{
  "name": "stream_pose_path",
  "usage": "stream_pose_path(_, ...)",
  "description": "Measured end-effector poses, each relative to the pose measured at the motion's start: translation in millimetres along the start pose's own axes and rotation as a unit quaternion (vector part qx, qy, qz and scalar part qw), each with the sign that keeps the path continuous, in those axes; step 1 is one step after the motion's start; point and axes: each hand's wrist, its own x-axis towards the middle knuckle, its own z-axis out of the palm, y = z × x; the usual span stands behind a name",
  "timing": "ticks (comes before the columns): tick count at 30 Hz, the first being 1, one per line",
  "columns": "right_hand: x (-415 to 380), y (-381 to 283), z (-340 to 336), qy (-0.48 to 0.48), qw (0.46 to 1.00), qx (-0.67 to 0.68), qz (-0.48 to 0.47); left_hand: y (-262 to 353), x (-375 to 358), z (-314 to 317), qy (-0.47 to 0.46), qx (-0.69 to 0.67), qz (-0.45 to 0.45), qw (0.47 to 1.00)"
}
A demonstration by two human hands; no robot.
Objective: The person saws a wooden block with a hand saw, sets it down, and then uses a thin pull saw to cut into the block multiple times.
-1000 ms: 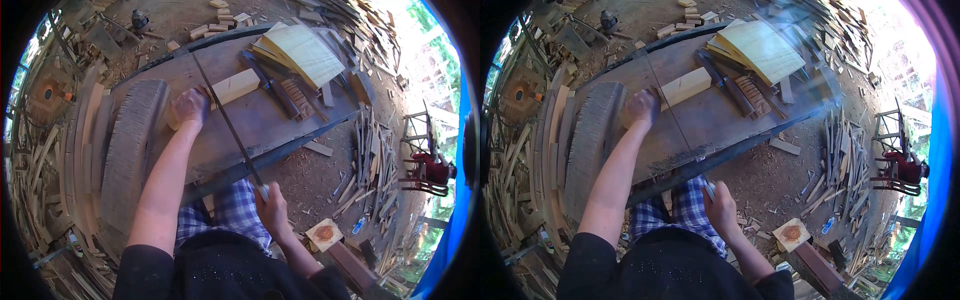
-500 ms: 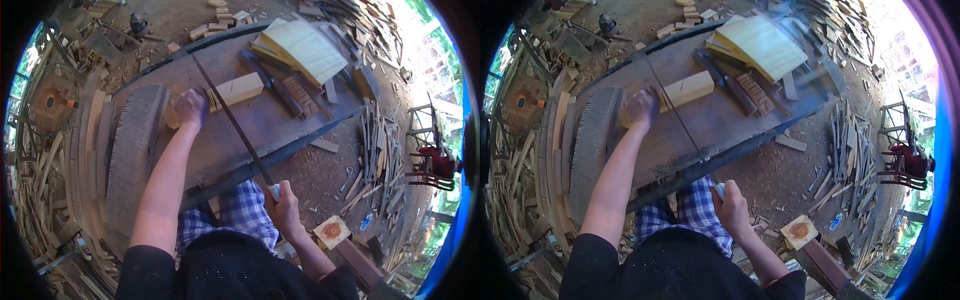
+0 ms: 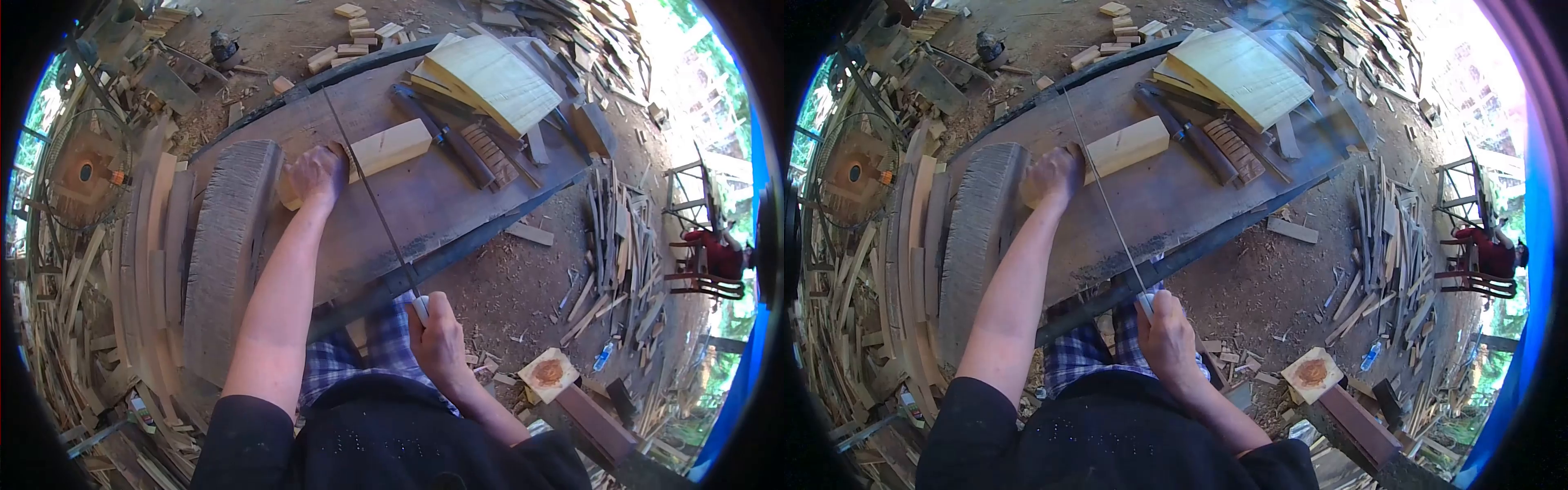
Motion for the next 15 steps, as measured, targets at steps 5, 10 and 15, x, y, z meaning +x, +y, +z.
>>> stream_pose_path(5,91,-22,28,0.046,0.997,0.013,-0.066,-2,-2,4,0.008,-0.012,0.018,1.000)
stream_pose_path(10,79,-17,26,0.047,0.998,0.024,-0.041,1,0,-1,0.010,-0.022,-0.005,1.000)
stream_pose_path(15,29,-10,-2,0.028,0.997,0.074,-0.008,-8,3,9,0.009,0.013,0.036,0.999)
